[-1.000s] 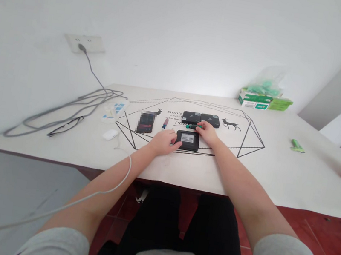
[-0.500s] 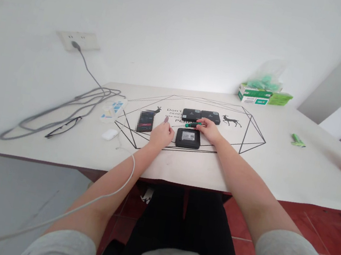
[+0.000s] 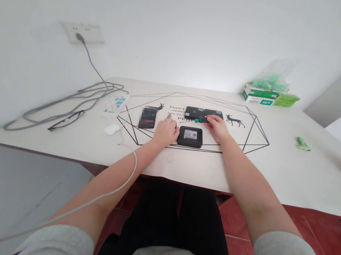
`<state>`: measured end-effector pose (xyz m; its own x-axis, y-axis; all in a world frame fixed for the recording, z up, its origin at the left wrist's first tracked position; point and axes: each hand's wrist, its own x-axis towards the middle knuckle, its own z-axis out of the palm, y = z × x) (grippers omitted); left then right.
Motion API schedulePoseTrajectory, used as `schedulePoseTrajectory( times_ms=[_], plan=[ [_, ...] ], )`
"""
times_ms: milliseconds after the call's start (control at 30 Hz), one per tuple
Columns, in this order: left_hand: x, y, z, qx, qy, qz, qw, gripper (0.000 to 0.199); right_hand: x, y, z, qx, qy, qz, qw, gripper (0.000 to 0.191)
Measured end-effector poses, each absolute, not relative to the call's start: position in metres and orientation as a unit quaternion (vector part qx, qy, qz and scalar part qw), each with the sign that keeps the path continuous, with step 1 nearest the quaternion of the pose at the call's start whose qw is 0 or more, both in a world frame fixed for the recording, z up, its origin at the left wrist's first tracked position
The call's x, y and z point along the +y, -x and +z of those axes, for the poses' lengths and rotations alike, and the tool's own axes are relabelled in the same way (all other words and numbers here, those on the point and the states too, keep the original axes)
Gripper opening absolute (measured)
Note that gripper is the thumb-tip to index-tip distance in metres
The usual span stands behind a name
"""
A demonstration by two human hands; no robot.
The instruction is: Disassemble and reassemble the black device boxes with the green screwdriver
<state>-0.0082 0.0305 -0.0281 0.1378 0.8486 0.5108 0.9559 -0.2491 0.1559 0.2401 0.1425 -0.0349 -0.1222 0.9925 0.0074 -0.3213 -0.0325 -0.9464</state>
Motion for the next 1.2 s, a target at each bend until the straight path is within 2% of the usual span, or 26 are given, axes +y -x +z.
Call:
schedulePoseTrajectory(
  times_ms=[267, 333, 467, 567, 700, 1000, 1200],
  plan=[
    [0.026, 0.007, -0.019, -0.500, 0.830, -0.242, 0.061, 0.024, 0.149, -0.254, -0.029, -0.346, 0.382, 0.639, 0.571, 0.013],
    [0.026, 0.007, -0.017, -0.456, 0.855, -0.242, 0.039, 0.043, 0.151, -0.256, -0.029, -0.323, 0.380, 0.644, 0.581, 0.019],
    [0.033, 0.006, -0.019, -0.432, 0.878, -0.205, -0.008, 0.099, 0.153, -0.257, -0.028, -0.284, 0.380, 0.658, 0.585, 0.031],
    [0.038, 0.006, -0.022, -0.445, 0.875, -0.182, -0.056, 0.113, 0.154, -0.259, -0.028, -0.265, 0.381, 0.670, 0.580, 0.034],
    [0.043, 0.006, -0.025, -0.458, 0.866, -0.173, -0.107, 0.119, 0.157, -0.262, -0.027, -0.251, 0.382, 0.687, 0.566, 0.041],
    [0.061, 0.001, -0.018, -0.448, 0.875, -0.146, -0.109, 0.115, 0.159, -0.261, -0.023, -0.235, 0.378, 0.689, 0.572, 0.044],
    [0.072, -0.004, -0.015, -0.394, 0.894, -0.168, -0.132, 0.094, 0.155, -0.268, -0.022, -0.217, 0.387, 0.628, 0.640, 0.040]
  ],
)
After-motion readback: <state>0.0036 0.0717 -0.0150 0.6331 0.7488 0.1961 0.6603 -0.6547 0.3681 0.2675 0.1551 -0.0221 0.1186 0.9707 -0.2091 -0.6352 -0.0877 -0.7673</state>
